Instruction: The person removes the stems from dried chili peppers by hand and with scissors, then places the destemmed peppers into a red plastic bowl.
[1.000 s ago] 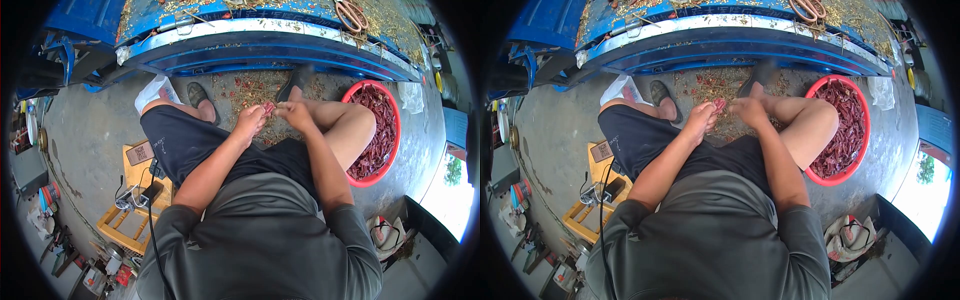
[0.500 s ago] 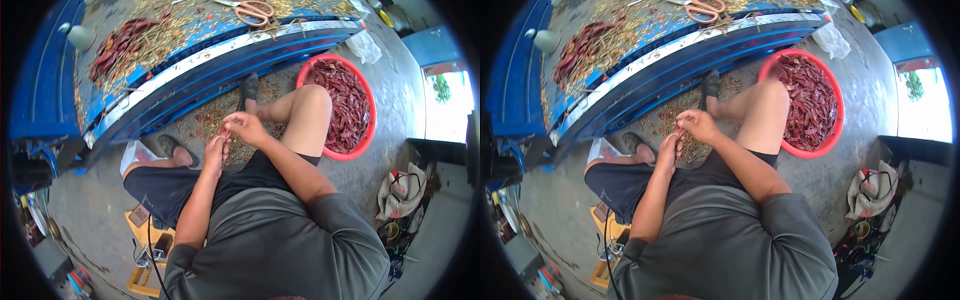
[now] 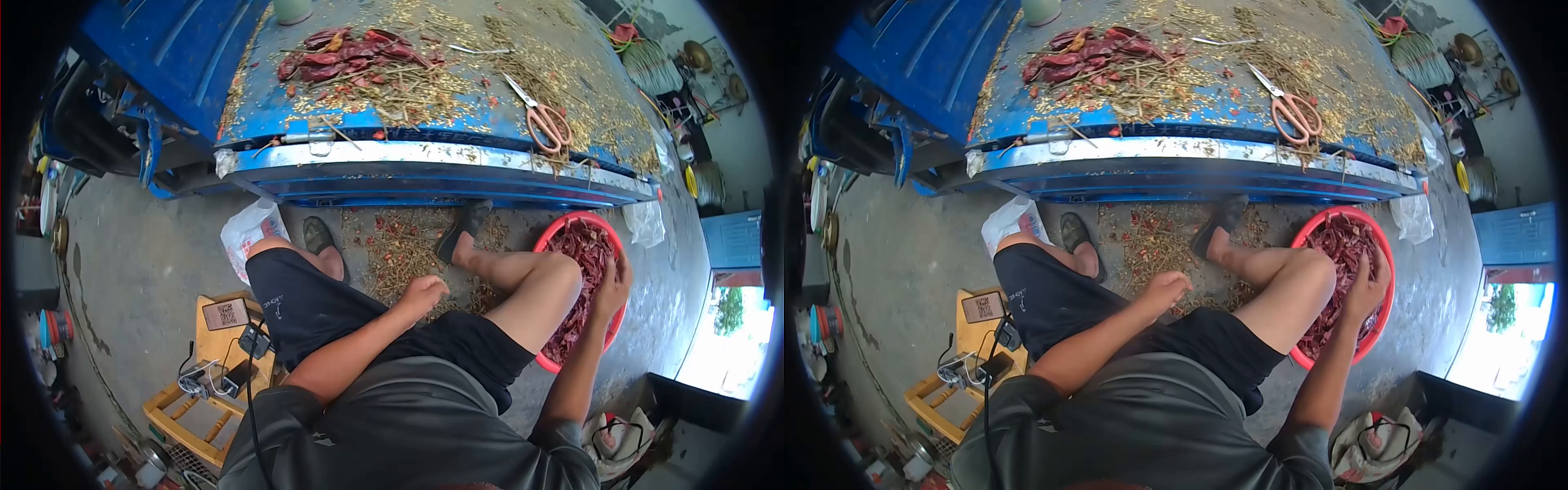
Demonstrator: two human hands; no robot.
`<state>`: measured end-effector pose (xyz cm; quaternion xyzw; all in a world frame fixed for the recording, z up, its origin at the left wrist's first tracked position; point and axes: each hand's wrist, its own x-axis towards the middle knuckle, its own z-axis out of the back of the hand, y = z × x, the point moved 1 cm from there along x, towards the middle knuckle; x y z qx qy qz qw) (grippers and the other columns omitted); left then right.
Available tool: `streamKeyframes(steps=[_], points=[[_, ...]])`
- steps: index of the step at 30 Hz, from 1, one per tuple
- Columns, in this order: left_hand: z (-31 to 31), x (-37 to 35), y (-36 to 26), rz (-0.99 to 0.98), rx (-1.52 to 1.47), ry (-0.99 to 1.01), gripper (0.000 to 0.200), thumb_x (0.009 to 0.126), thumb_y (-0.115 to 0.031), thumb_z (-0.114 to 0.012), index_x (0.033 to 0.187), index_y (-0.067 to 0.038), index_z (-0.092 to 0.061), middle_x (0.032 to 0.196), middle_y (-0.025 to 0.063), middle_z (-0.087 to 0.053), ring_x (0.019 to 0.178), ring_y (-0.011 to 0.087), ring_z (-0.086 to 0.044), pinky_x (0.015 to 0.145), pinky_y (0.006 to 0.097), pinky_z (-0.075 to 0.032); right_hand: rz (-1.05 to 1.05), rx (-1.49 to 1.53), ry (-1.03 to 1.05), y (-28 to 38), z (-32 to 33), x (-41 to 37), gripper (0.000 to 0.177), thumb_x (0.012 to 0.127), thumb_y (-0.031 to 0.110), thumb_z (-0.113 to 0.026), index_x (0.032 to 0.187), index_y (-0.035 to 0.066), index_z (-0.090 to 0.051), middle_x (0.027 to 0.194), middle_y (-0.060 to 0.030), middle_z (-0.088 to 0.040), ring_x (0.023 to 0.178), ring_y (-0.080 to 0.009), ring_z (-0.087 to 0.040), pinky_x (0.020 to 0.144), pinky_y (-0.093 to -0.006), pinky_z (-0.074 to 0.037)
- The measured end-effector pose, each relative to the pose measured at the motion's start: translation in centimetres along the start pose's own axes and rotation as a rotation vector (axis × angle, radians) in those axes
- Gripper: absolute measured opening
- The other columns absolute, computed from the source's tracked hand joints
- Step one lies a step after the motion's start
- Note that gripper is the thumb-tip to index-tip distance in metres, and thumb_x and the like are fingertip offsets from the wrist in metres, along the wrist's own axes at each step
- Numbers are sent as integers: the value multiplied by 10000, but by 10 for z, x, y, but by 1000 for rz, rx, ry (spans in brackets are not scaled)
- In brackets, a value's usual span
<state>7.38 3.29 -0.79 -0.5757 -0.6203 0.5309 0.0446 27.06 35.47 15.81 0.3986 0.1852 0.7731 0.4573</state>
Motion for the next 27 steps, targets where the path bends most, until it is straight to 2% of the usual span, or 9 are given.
streamKeyframes(steps=[1, 4, 5, 8, 10, 15, 17, 20, 27], points=[[2, 0, -1, -7, -5, -9, 179, 963, -163, -523, 931, -25, -633, 619, -52, -443, 517, 41, -356, 465, 228, -268, 0, 223, 52, 38, -26, 3, 313, 950, 120, -641, 1236, -7, -648, 1206, -145, -654, 1091, -214, -634, 972, -327, -483], [7, 3, 4, -37, -28, -37, 174, 941, -152, -533, 876, -45, -653, 581, -42, -460, 475, 50, -400, 430, 245, -280, 173, 317, 250, 132, -101, 24, 285, 967, 154, -640, 1198, -11, -666, 1067, -70, -683, 966, -131, -637, 841, -256, -507], [9, 3, 5, -44, -25, -39, 174, 941, -152, -533, 876, -45, -653, 581, -42, -460, 475, 50, -400, 430, 245, -280, 72, 439, 379, 166, -126, 31, 239, 948, 137, -653, 1132, -12, -694, 1005, -65, -678, 879, -116, -627, 812, -253, -495], [18, 4, 9, -31, -96, -51, 189, 959, -175, -529, 882, -51, -647, 576, -43, -447, 466, 51, -391, 418, 243, -278, 270, 410, 530, 244, -209, 58, 287, 944, 222, -662, 1125, 2, -694, 898, -35, -673, 792, -90, -611, 700, -247, -479], [22, -5, -2, -34, -99, -53, 181, 969, -163, -519, 906, -40, -635, 604, -48, -450, 500, 45, -384, 446, 232, -277, 387, 243, 535, 271, -271, 85, 356, 901, 330, -673, 1103, 40, -716, 1003, -167, -717, 889, -272, -698, 821, -358, -528], [33, -18, -18, -65, -165, -88, 180, 989, -153, -505, 931, -26, -619, 628, -50, -450, 533, 41, -379, 477, 217, -283, 232, -185, 611, 320, -360, 123, 379, 814, 389, -734, 1016, 70, -755, 996, -182, -726, 945, -313, -697, 847, -403, -530], [37, -23, -26, -82, -213, -73, 180, 994, -152, -503, 939, -23, -615, 632, -52, -443, 535, 40, -372, 479, 216, -281, 208, -190, 641, 324, -371, 123, 363, 778, 389, -766, 974, 83, -769, 986, -167, -732, 937, -297, -702, 845, -394, -530], [36, -30, -34, -96, -247, -69, 177, 995, -150, -502, 947, -20, -612, 638, -53, -437, 534, 39, -364, 476, 216, -276, 85, 100, 743, 300, -392, 134, 372, 784, 258, -815, 1077, 43, -736, 907, -57, -743, 833, -111, -675, 770, -295, -513], [27, -25, -29, -80, -215, 3, 166, 983, -138, -506, 936, -25, -619, 639, -51, -442, 526, 38, -371, 462, 219, -275, 44, 776, 659, 294, -260, 87, 310, 833, 156, -768, 1070, -23, -678, 991, -68, -702, 901, -130, -649, 832, -273, -502]])
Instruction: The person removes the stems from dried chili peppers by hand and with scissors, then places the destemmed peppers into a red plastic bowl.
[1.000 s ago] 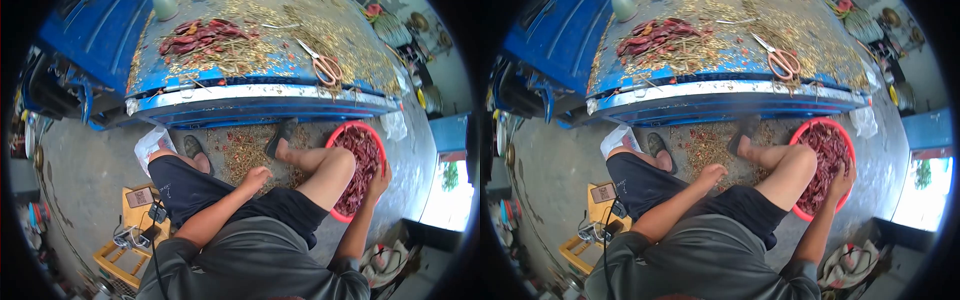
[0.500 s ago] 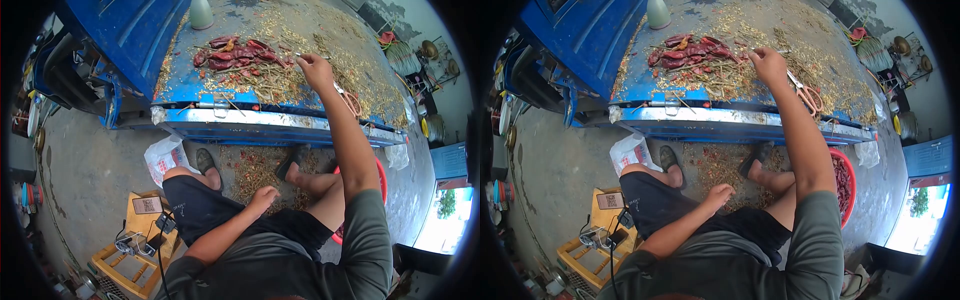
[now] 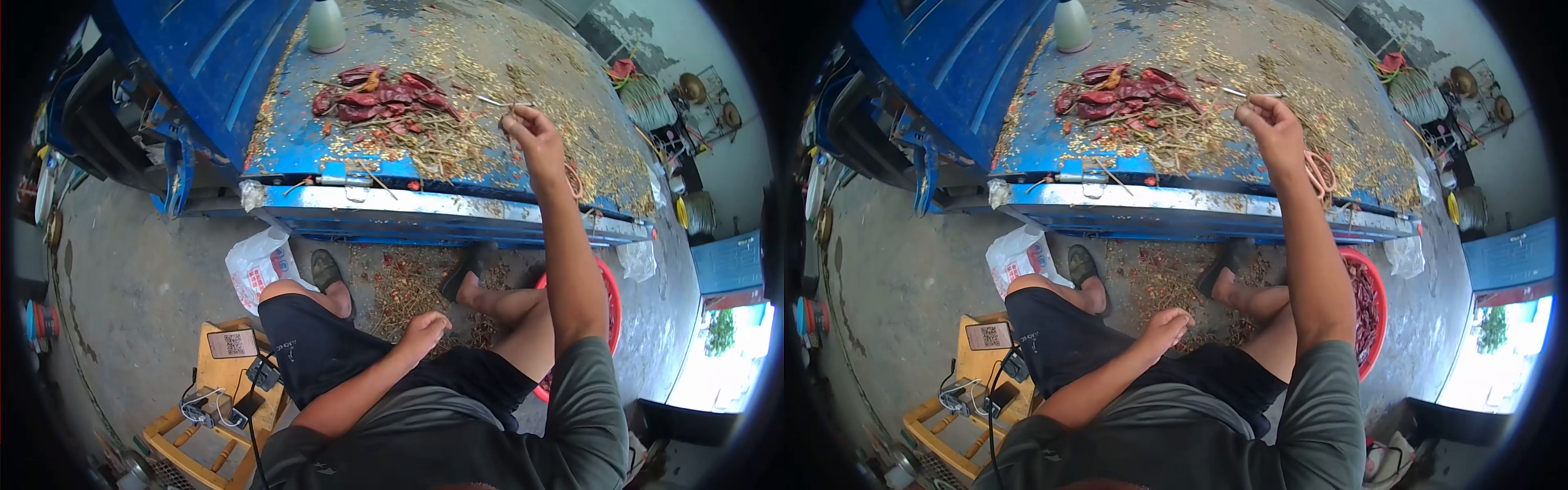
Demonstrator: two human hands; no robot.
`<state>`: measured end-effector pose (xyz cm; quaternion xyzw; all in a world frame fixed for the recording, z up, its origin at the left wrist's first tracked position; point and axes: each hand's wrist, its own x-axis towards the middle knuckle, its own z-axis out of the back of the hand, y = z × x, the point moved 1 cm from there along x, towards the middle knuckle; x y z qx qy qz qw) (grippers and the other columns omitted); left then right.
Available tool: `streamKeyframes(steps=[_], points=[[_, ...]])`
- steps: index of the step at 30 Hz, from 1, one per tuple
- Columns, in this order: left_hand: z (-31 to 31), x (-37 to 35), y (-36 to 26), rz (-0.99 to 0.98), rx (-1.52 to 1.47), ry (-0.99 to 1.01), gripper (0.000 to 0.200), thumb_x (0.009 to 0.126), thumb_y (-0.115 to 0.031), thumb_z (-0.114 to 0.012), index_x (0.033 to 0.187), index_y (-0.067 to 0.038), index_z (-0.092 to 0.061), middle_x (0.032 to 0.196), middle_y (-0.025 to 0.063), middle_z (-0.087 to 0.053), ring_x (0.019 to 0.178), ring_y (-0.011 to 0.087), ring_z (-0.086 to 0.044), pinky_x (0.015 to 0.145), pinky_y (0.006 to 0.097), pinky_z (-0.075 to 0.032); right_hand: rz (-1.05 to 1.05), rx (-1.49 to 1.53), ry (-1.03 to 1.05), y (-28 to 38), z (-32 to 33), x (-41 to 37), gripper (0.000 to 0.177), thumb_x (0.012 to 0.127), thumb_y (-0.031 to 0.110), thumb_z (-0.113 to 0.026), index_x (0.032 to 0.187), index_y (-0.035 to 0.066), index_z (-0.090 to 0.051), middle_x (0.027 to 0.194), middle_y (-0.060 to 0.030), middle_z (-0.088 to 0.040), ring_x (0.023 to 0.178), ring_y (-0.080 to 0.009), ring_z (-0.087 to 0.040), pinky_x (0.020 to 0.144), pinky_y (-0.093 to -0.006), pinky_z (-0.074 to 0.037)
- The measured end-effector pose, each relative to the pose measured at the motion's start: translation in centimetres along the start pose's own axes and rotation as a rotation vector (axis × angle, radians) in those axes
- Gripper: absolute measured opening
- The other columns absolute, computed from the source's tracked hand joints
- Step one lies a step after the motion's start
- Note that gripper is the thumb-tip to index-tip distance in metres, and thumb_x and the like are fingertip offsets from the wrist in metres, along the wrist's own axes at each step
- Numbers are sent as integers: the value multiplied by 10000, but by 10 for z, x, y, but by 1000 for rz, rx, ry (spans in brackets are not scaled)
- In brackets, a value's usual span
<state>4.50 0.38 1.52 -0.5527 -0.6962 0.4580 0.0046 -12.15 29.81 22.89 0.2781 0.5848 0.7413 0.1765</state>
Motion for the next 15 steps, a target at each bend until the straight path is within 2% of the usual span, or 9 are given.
streamKeyframes(steps=[2, 4, 6, 8, 9, 10, 11, 14, 15], points=[[-2, 1, 9, 8, 22, 5, 161, 971, -130, -510, 919, -33, -627, 633, -52, -443, 516, 39, -379, 452, 222, -273, 46, -55, 70, 4, 22, -52, 256, 824, 151, -771, 1007, 7, -666, 971, -40, -677, 888, -115, -624, 812, -266, -489], [-5, 3, 11, 54, 70, -26, 159, 970, -131, -511, 917, -31, -623, 627, -49, -441, 519, 41, -381, 457, 225, -274, -21, -122, 180, 3, 36, -116, 208, 816, 117, -763, 986, 47, -665, 949, -18, -656, 856, -113, -610, 789, -270, -485], [-3, 8, 19, 42, 108, -48, 162, 969, -136, -513, 914, -32, -624, 622, -48, -441, 523, 46, -383, 463, 229, -281, -158, -80, 339, -40, 48, -180, 177, 822, 74, -737, 989, 77, -677, 933, -9, -625, 847, -112, -600, 773, -272, -484], [0, 12, 21, 60, 125, -93, 166, 968, -141, -512, 915, -38, -631, 622, -46, -446, 528, 50, -386, 470, 232, -286, -298, -140, 496, -99, 62, -246, 108, 827, 45, -702, 933, 65, -703, 895, -51, -601, 806, -126, -591, 700, -270, -481], [3, 13, 22, 52, 139, -98, 166, 968, -141, -512, 915, -38, -631, 622, -46, -446, 528, 50, -386, 470, 232, -286, -270, -236, 558, -125, 67, -274, 117, 815, 43, -694, 929, 66, -714, 868, -67, -599, 762, -144, -595, 680, -281, -486], [7, 14, 24, 49, 153, -105, 175, 974, -155, -511, 927, -42, -637, 637, -43, -468, 530, 45, -398, 470, 216, -297, -302, -344, 621, -97, 63, -288, 149, 803, 44, -687, 945, 67, -722, 849, -80, -604, 750, -161, -605, 682, -294, -493], [9, 13, 28, 55, 168, -110, 185, 979, -168, -509, 940, -46, -643, 651, -41, -490, 531, 41, -410, 470, 200, -308, -327, -378, 672, -104, 64, -304, 189, 795, 45, -685, 980, 66, -721, 856, -83, -619, 774, -171, -620, 702, -298, -501], [9, 14, 38, 48, 243, -143, 186, 975, -161, -501, 941, -51, -648, 661, -33, -512, 531, 49, -431, 468, 206, -320, -241, -215, 767, -119, 52, -327, 217, 792, 44, -680, 1006, 60, -714, 872, -85, -626, 771, -172, -627, 707, -296, -504], [8, 16, 40, 53, 277, -135, 202, 978, -177, -488, 941, -62, -649, 672, -24, -533, 523, 61, -447, 465, 217, -330, -213, -211, 813, -117, 47, -328, 218, 814, 46, -698, 1031, 30, -697, 894, -56, -603, 786, -129, -598, 730, -272, -490]])
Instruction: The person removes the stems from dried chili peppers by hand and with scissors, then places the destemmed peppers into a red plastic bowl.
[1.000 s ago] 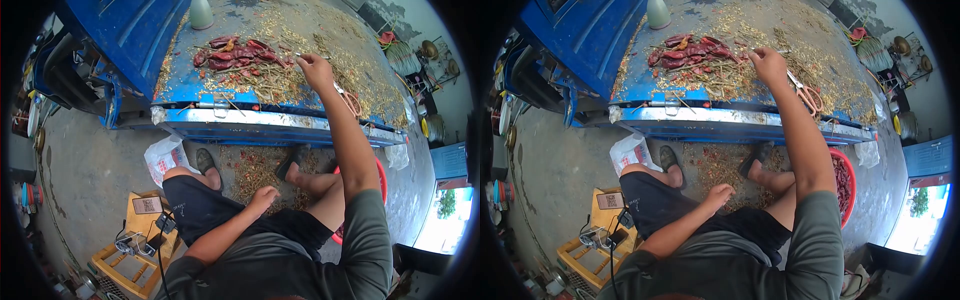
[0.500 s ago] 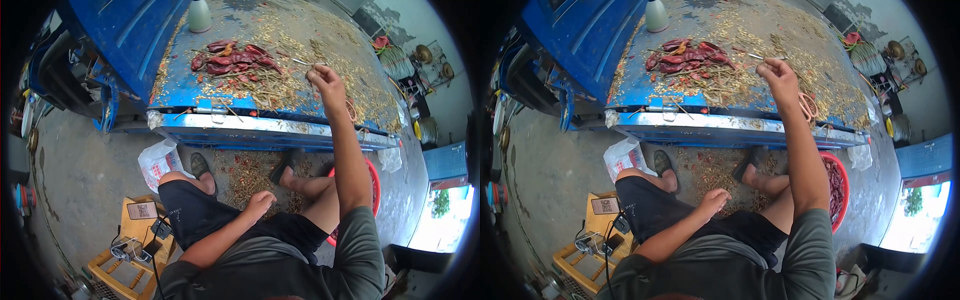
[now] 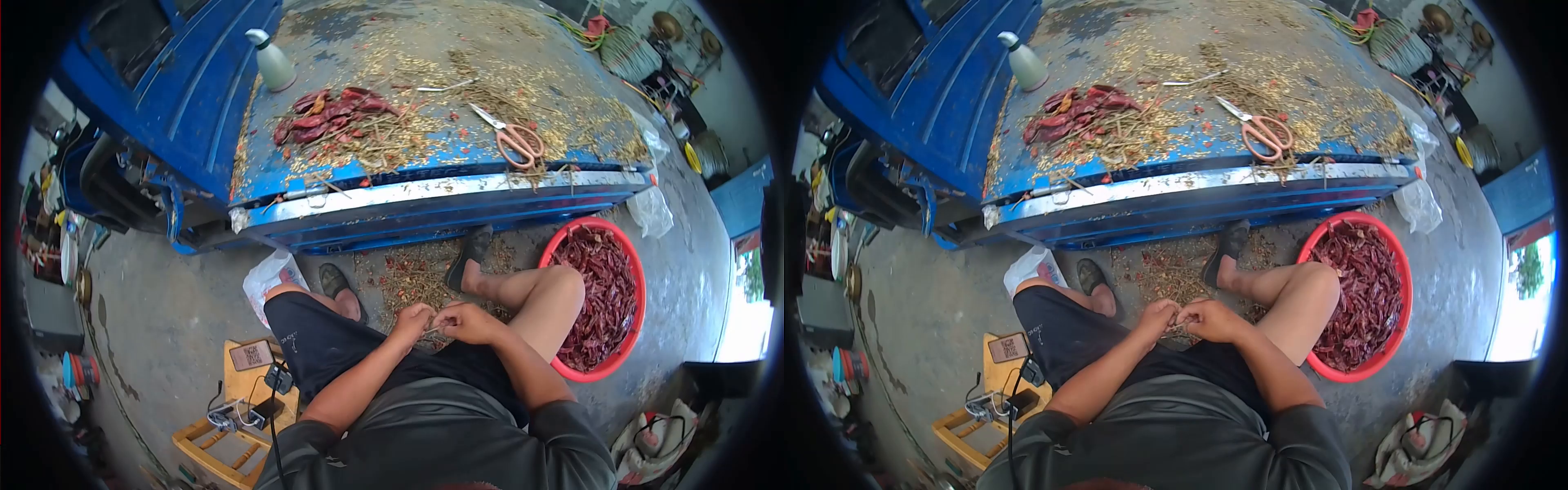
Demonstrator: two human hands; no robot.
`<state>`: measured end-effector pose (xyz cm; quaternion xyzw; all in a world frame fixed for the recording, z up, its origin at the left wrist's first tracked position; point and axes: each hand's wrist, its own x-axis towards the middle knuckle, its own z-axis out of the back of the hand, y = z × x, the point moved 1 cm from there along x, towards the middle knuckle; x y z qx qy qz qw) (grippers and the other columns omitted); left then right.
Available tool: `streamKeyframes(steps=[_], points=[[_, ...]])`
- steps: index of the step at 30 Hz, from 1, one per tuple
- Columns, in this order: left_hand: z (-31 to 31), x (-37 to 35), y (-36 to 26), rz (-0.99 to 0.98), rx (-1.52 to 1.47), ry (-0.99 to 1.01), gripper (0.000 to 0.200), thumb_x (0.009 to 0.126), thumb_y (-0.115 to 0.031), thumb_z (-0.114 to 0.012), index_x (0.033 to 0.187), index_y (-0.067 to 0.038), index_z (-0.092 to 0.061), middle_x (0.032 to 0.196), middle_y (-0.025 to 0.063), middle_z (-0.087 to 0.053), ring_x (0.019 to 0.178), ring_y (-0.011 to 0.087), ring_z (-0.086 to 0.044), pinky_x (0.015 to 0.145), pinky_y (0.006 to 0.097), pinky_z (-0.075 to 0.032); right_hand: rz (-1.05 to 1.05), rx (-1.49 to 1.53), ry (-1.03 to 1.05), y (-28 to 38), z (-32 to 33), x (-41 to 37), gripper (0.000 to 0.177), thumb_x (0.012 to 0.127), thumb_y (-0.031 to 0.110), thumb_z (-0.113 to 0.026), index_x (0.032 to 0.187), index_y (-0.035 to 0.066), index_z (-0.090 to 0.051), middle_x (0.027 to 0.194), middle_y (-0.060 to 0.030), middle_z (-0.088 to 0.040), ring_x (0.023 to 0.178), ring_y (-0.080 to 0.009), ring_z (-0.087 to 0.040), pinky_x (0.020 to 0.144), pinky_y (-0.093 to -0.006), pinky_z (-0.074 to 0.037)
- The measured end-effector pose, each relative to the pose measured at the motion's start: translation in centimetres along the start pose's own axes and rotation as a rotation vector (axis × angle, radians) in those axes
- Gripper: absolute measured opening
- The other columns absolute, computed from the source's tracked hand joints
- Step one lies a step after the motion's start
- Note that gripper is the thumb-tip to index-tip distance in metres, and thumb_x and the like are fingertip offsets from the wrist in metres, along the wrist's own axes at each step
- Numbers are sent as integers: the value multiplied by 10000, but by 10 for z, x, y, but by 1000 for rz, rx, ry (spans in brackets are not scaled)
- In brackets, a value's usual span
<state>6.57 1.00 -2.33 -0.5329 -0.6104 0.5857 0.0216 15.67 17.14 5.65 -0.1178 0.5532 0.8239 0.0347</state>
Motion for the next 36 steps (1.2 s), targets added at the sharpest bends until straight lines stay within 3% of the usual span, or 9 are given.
streamKeyframes(steps=[4, 7, 11, 12, 17, 21, 24, 30, 36], points=[[-13, -15, -22, 60, -7, -104, 221, 978, -205, -465, 920, -83, -641, 675, -18, -545, 507, 71, -455, 451, 230, -323, -93, 242, -29, -6, -20, 10, 221, 822, 48, -702, 1041, 32, -689, 892, -49, -609, 787, -112, -585, 730, -262, -483], [-3, -12, -19, 0, 24, -73, 209, 977, -201, -465, 891, -90, -619, 667, -16, -537, 505, 74, -451, 444, 235, -315, -257, 335, -219, -4, -28, 14, 169, 820, 82, -724, 978, 44, -680, 760, -14, -615, 702, -93, -555, 662, -270, -480], [2, -7, -6, 63, 30, -95, 209, 998, -184, -480, 931, -70, -642, 671, -28, -537, 526, 62, -450, 484, 217, -357, -163, -9, -417, -13, -33, 18, 232, 774, 168, -759, 941, 29, -677, 761, -99, -663, 704, -184, -655, 667, -330, -517], [3, -7, -5, 70, 42, -88, 209, 998, -184, -480, 931, -70, -642, 671, -28, -537, 526, 62, -450, 484, 217, -357, -193, -39, -420, -14, -33, 19, 246, 757, 187, -760, 930, 31, -679, 806, -136, -686, 752, -259, -689, 696, -370, -531], [-5, -10, -11, 105, 115, -87, 206, 988, -206, -458, 925, -81, -609, 646, -13, -505, 502, 104, -452, 449, 245, -311, -285, -50, -449, -40, -35, 29, 308, 743, 235, -779, 958, 39, -678, 840, -145, -698, 803, -288, -698, 736, -384, -539], [-4, -6, -8, 93, 104, -45, 183, 1010, -196, -482, 1029, -72, -614, 651, -17, -521, 490, 74, -443, 439, 224, -325, -340, 14, -571, -56, -38, 28, 361, 734, 253, -787, 1001, 36, -677, 903, -149, -709, 863, -285, -700, 776, -379, -539], [-2, -7, -3, 112, 94, -18, 183, 1013, -192, -488, 1035, -62, -614, 651, -19, -516, 499, 73, -443, 444, 225, -326, -364, 135, -490, -59, -39, 27, 355, 744, 228, -762, 1029, 31, -681, 934, -147, -713, 893, -277, -697, 803, -373, -536], [-5, -6, -3, 130, 115, -5, 173, 1004, -179, -502, 1032, -50, -613, 647, -25, -507, 498, 72, -432, 448, 228, -322, -365, 96, -408, -58, -33, 21, 342, 759, 208, -755, 1058, 51, -703, 937, -140, -717, 915, -273, -698, 819, -369, -535], [-5, -5, 4, 182, 133, 18, 143, 991, -166, -514, 964, -59, -605, 642, -21, -513, 493, 75, -430, 446, 230, -320, -398, -12, -262, -48, -29, 17, 234, 750, 230, -766, 926, 81, -725, 909, -133, -722, 904, -273, -700, 812, -386, -535]])
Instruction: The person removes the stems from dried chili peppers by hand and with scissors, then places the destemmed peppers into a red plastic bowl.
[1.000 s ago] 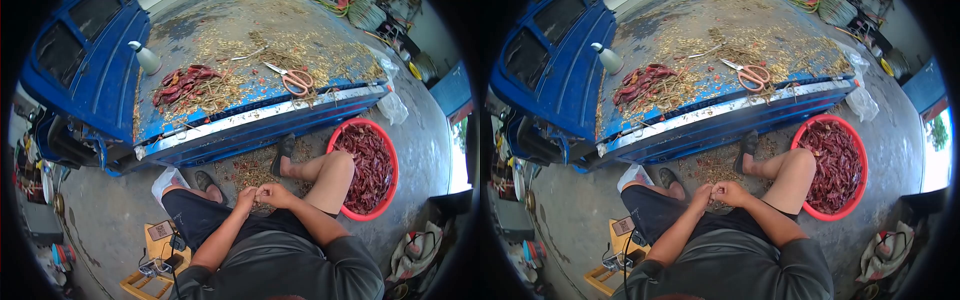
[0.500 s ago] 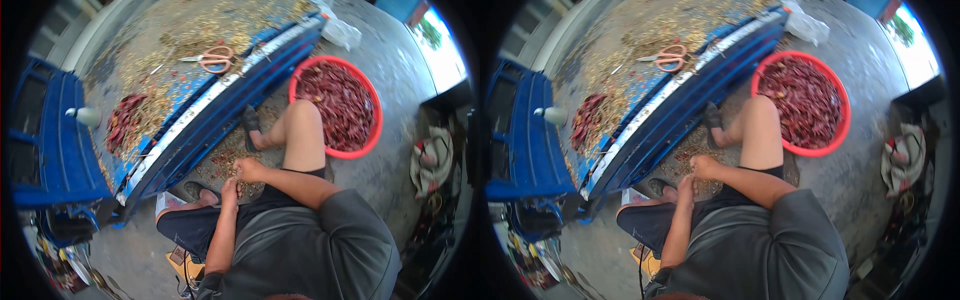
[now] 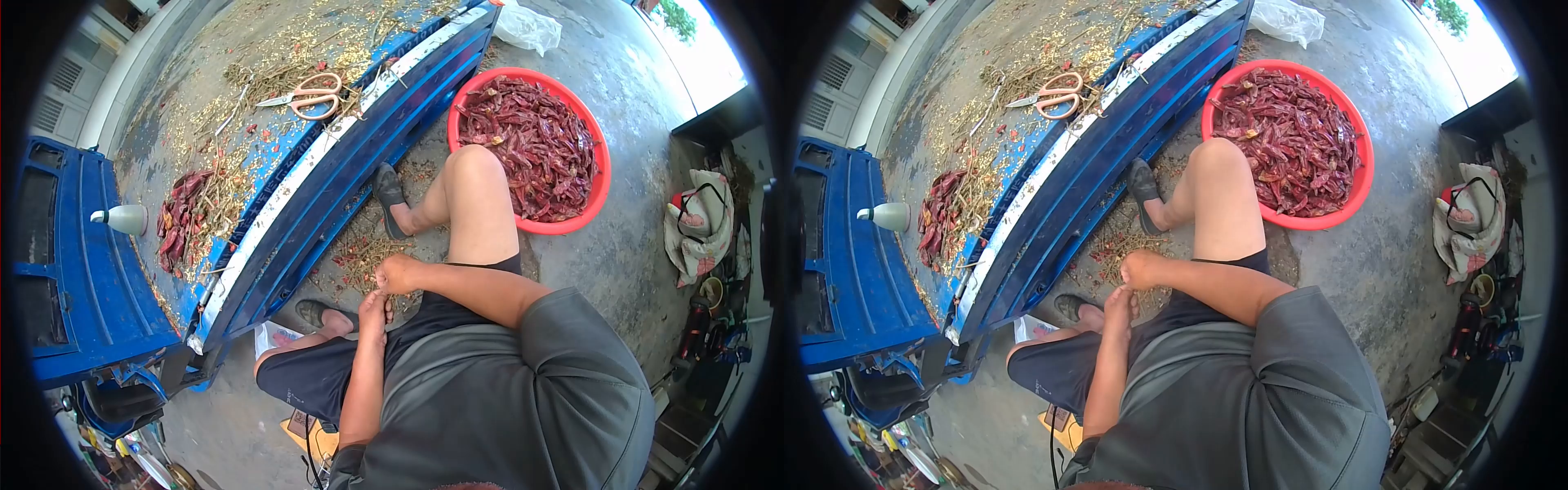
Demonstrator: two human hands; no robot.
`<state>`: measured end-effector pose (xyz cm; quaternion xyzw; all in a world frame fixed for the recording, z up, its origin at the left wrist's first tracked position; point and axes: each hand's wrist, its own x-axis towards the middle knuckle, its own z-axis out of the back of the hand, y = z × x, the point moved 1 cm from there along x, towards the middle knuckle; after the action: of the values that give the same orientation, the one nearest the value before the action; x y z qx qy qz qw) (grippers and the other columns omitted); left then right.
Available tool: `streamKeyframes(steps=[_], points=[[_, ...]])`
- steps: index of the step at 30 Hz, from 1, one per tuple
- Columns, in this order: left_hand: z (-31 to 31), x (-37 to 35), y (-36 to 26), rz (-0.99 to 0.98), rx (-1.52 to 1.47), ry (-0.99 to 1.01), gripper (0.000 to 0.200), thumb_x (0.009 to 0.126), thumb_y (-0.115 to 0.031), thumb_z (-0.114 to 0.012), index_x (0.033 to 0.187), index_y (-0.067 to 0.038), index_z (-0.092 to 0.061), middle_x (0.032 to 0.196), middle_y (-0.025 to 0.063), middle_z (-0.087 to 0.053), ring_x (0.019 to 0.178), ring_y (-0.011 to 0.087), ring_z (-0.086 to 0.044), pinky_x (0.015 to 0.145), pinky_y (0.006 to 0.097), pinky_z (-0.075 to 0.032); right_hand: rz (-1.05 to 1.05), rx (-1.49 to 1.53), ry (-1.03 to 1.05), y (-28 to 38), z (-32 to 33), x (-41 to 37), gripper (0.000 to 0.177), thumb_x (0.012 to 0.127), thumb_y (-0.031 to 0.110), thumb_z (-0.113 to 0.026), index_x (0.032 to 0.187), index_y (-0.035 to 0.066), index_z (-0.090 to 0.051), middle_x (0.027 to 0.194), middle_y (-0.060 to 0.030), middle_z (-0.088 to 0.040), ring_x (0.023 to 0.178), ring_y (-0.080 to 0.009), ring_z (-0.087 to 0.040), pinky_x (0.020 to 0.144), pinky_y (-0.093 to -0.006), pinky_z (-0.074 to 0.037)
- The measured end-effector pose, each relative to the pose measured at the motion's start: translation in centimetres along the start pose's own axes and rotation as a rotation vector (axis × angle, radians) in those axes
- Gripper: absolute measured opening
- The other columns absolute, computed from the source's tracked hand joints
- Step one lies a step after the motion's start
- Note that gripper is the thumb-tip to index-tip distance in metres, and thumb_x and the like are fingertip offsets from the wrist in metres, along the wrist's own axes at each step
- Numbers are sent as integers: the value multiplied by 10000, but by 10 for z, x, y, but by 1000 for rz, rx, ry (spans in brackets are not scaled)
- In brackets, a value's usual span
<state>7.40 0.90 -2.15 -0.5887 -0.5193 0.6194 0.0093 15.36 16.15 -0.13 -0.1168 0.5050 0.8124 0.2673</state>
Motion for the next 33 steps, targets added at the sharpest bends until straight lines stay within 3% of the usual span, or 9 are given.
streamKeyframes(steps=[6, 12, 18, 20, 21, 24, 27, 29, 33], points=[[2, -1, 0, 21, 21, 45, 133, 980, -147, -513, 917, -67, -598, 643, -19, -515, 491, 75, -425, 445, 231, -316, 7, -142, 20, 5, 0, -1, 210, 744, 233, -779, 873, 86, -702, 902, -133, -722, 898, -279, -699, 800, -391, -535], [0, -1, -4, 12, 4, 18, 133, 976, -144, -513, 918, -67, -604, 639, -19, -512, 487, 82, -427, 444, 231, -313, 38, 21, 108, -6, 3, 6, 343, 749, 288, -789, 990, 70, -682, 936, -141, -712, 928, -304, -687, 811, -393, -529], [5, -1, -7, -62, 21, 6, 164, 979, -152, -514, 1027, -71, -649, 657, -28, -513, 509, 72, -435, 455, 230, -327, 244, -222, -502, 33, 50, -5, 437, 787, 317, -780, 1129, 70, -667, 1070, -169, -659, 935, -315, -671, 817, -412, -525], [7, 3, -8, -65, -27, -2, 167, 980, -148, -508, 1026, -71, -648, 653, -32, -507, 511, 71, -435, 456, 229, -327, 299, 83, -699, 83, 101, -11, 310, 803, 187, -782, 1067, 69, -669, 943, -107, -632, 792, -196, -627, 710, -328, -523], [6, 3, -6, -38, -35, 30, 169, 980, -143, -502, 1025, -70, -648, 649, -36, -501, 513, 69, -435, 457, 227, -328, 400, 25, -817, 101, 128, -8, 266, 819, 163, -765, 1043, 63, -663, 918, -85, -620, 769, -177, -605, 696, -318, -512], [6, -2, -9, -59, -62, 37, 173, 982, -141, -497, 1030, -69, -647, 651, -38, -495, 512, 66, -422, 456, 225, -319, 621, -284, -1089, 147, 208, 13, 270, 806, 146, -744, 1035, 47, -640, 989, -134, -634, 908, -302, -620, 801, -380, -498], [8, -5, -12, -84, -84, 46, 175, 982, -140, -496, 1033, -65, -646, 654, -38, -493, 511, 64, -415, 456, 223, -315, 484, -561, -1080, 162, 254, 53, 293, 782, 106, -721, 1060, 46, -647, 1052, -134, -639, 1032, -320, -607, 859, -417, -505], [11, -7, -16, -106, -93, 55, 176, 981, -141, -498, 1033, -62, -645, 656, -37, -494, 511, 64, -416, 457, 222, -315, 191, -805, -932, 153, 273, 89, 287, 800, 155, -706, 1065, 57, -656, 1042, -112, -660, 1043, -297, -627, 864, -405, -530], [17, -12, -13, -116, -49, 42, 183, 980, -150, -508, 1053, -39, -634, 653, -35, -495, 509, 65, -420, 452, 221, -314, 70, -660, -802, 126, 295, 150, 265, 864, 300, -664, 1035, 98, -684, 1034, -87, -698, 1036, -265, -659, 845, -413, -551]])
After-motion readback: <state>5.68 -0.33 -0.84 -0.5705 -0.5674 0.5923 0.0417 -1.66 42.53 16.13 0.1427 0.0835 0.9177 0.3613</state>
